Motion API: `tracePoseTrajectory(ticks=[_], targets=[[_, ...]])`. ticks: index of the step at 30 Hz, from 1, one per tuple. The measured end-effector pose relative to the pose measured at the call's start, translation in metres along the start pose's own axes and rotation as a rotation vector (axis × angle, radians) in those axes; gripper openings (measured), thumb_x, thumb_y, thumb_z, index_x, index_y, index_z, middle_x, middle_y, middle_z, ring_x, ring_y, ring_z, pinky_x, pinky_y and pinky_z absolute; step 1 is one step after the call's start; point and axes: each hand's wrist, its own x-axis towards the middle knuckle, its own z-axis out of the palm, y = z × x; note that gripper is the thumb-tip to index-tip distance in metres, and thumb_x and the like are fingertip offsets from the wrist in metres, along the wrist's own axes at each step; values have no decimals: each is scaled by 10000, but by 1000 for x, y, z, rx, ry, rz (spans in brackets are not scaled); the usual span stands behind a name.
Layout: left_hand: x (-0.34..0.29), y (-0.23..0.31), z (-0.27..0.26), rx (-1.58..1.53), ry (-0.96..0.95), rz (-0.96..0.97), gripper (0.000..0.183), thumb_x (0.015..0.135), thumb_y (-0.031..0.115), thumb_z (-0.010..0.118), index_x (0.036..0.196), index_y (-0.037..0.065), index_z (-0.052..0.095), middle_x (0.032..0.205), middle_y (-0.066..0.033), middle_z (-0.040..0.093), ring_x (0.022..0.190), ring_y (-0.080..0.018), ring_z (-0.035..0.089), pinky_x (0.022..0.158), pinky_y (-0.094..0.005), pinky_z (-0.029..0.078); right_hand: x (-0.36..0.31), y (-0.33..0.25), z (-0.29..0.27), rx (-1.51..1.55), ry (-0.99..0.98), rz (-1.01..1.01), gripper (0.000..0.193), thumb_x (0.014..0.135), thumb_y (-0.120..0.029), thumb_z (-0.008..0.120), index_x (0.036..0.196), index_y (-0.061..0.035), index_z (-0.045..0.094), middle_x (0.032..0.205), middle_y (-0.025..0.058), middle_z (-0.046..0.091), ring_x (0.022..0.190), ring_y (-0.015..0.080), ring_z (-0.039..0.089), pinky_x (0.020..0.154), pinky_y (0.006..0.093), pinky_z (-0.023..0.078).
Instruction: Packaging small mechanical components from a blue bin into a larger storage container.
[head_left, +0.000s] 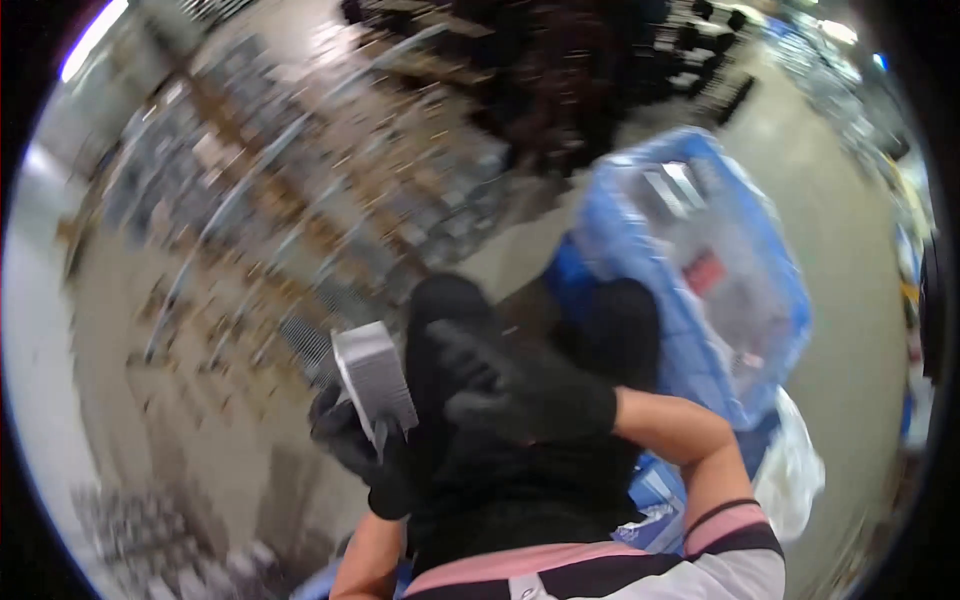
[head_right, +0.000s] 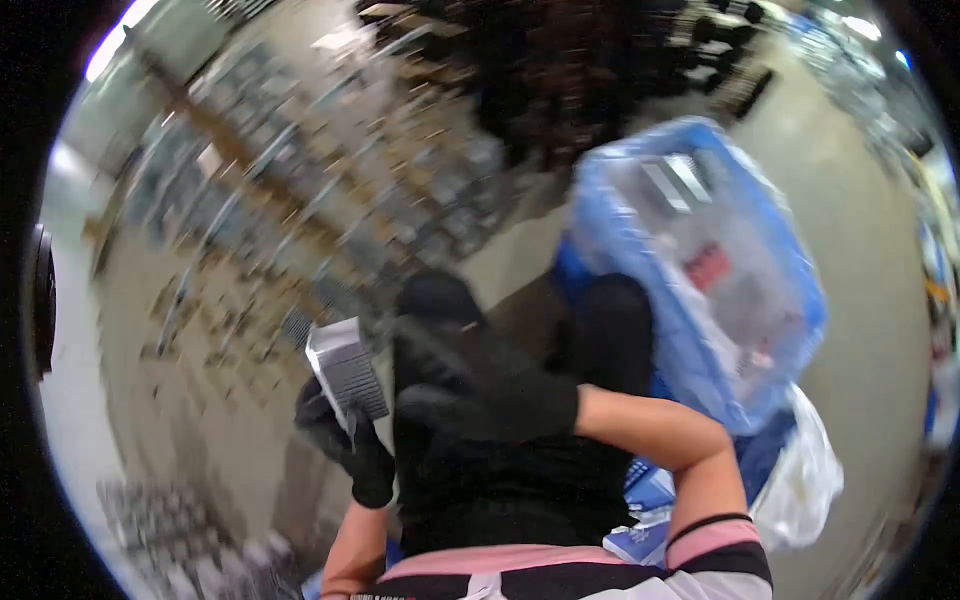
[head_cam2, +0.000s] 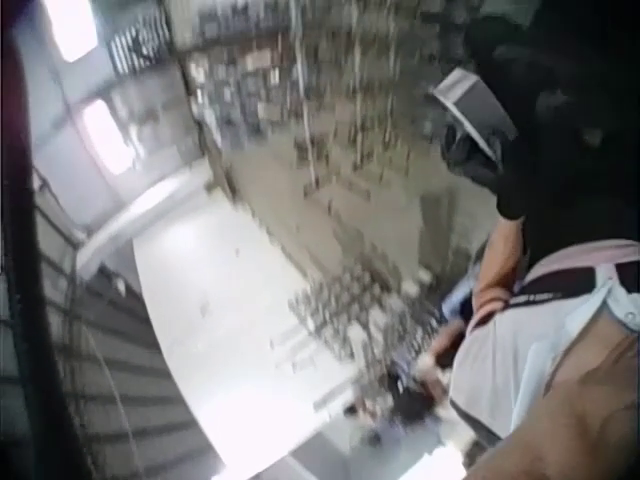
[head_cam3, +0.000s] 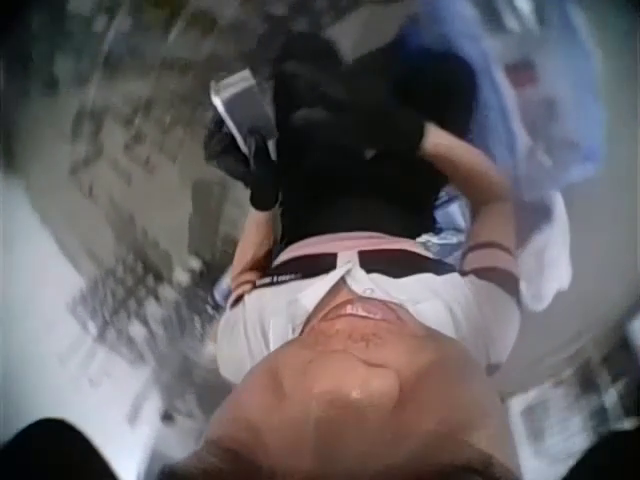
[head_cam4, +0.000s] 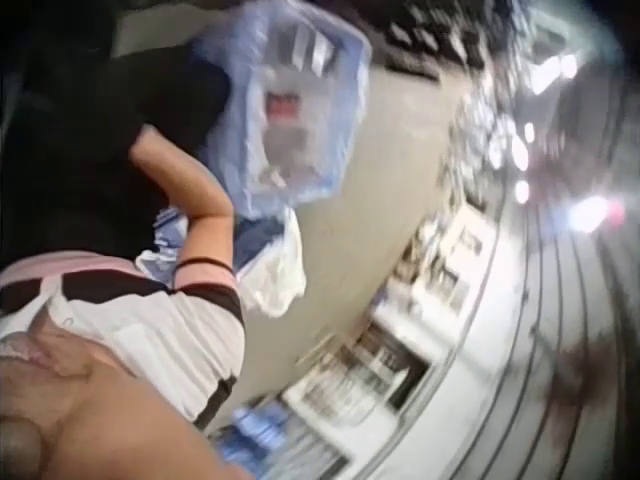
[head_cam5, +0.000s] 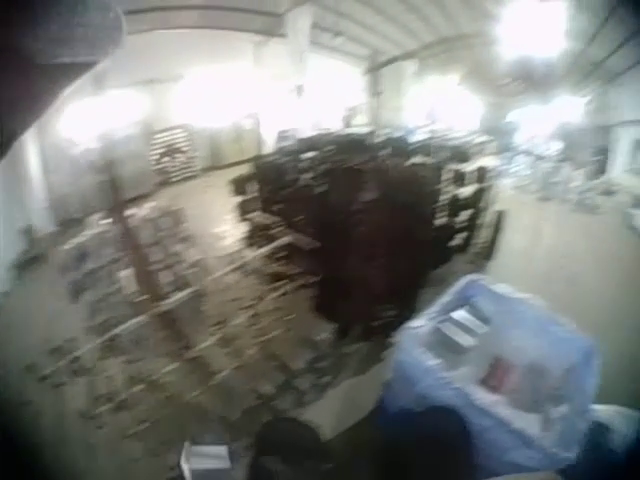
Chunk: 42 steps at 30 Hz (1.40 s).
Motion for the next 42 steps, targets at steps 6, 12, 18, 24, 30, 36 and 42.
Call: tracePoseTrajectory(ticks=[6,12,18,24,30,36,42], targets=[[21,20,81,358,-654,588,528,847,341,741,1199,20,512,1200,-145,546,1120,-277,538,939,-411,440,-27,3,-20,-303,590,19,861,780,-252,815,1443,16,336,1357,243,471,1241,336,493,1040,401,405],[1,-8,125,300,-780,633,362,741,309,813,980,63,697,1093,-142,641,1105,-352,551,952,-514,406,-89,0,-132,-211,770,141,822,735,-115,830,1406,-25,364,1296,149,523,1184,217,547,999,382,463],[7,-73,92,420,-892,429,232,808,236,758,966,76,702,972,-117,691,909,-318,649,812,-418,493,-88,61,-232,-766,857,217,665,752,-115,780,1340,-52,477,1094,171,632,1031,260,642,917,381,513],[17,-45,117,223,-845,390,157,810,188,749,926,91,709,821,-113,693,725,-315,666,675,-376,515,-63,174,-262,-1081,647,162,585,744,-198,737,1280,-62,548,1030,216,637,943,385,624,834,453,526],[14,-61,119,356,-809,675,119,794,188,758,857,106,700,792,-87,685,710,-304,658,660,-392,507,-36,190,-258,-1159,421,503,619,760,-337,717,1322,-134,555,1209,206,594,1111,392,570,914,489,484],[11,-40,128,364,-860,513,134,783,198,766,850,110,690,787,-75,683,715,-301,652,654,-383,505,-59,205,-230,-1383,612,424,675,772,-400,701,1388,-197,514,1461,172,418,1364,416,335,1058,616,304],[13,-24,101,360,-770,442,132,879,167,695,935,48,677,881,-115,680,779,-287,652,706,-373,497,-52,203,-222,-1367,576,404,717,767,-393,706,1418,-196,481,1469,196,406,1382,424,323,1099,594,279]])
